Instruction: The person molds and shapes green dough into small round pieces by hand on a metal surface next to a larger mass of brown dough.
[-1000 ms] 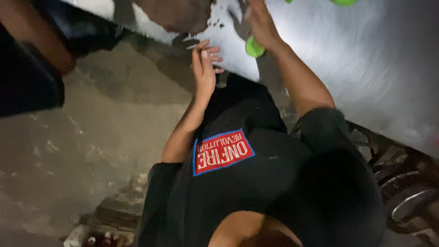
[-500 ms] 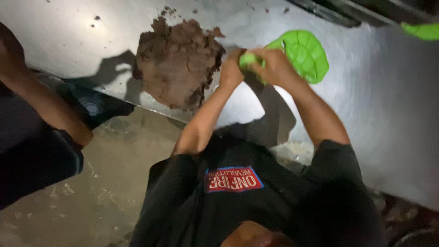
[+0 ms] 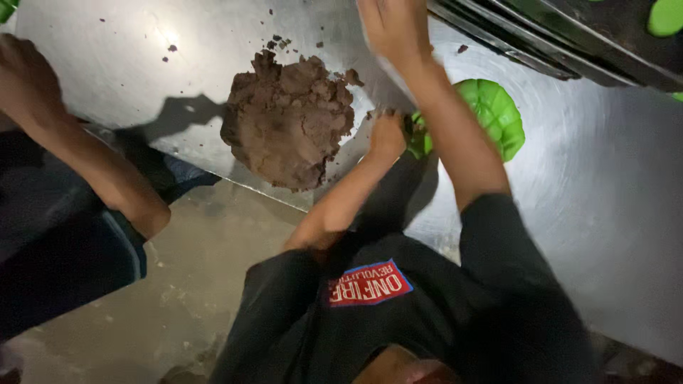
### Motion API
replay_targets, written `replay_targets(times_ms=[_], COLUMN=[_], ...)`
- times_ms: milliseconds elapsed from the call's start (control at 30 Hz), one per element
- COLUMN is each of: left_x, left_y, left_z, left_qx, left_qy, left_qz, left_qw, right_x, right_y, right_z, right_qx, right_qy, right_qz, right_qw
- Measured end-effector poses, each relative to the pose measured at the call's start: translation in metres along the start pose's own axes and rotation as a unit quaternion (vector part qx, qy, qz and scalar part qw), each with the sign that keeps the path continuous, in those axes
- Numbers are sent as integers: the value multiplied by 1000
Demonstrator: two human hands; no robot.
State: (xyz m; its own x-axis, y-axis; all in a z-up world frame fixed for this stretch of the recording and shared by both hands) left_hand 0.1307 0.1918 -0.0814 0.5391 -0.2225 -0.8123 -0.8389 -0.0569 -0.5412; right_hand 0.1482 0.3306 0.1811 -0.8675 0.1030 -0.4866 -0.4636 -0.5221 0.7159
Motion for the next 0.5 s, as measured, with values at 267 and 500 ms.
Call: replay_targets(times_ms=[267, 500], left_x=[7, -72], left_y=[41, 191], left_z=[-47, -166], left_qx=[-18, -31], left_qy=[59, 65], left_qz=[-126, -42], left_qw=[990, 996], right_x=[-45, -28], right_y=[-26, -8], right_z=[-307, -363], right_qx=[363, 410], right_qy=[-27, 104], right_qz=[125, 83], right_qw=[923, 902])
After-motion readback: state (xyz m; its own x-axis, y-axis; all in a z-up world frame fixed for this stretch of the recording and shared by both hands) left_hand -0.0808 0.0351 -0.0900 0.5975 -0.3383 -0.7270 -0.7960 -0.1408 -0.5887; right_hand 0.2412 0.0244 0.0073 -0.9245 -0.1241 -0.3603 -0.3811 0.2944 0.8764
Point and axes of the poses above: each hand's wrist, its own z-axis towards the middle knuckle, its own x-axis out of the palm, y = z × x, the point moved 8 cm from there along z, towards the middle knuckle, and after that the axes turned 7 degrees about -x, right-handed, at the moved point
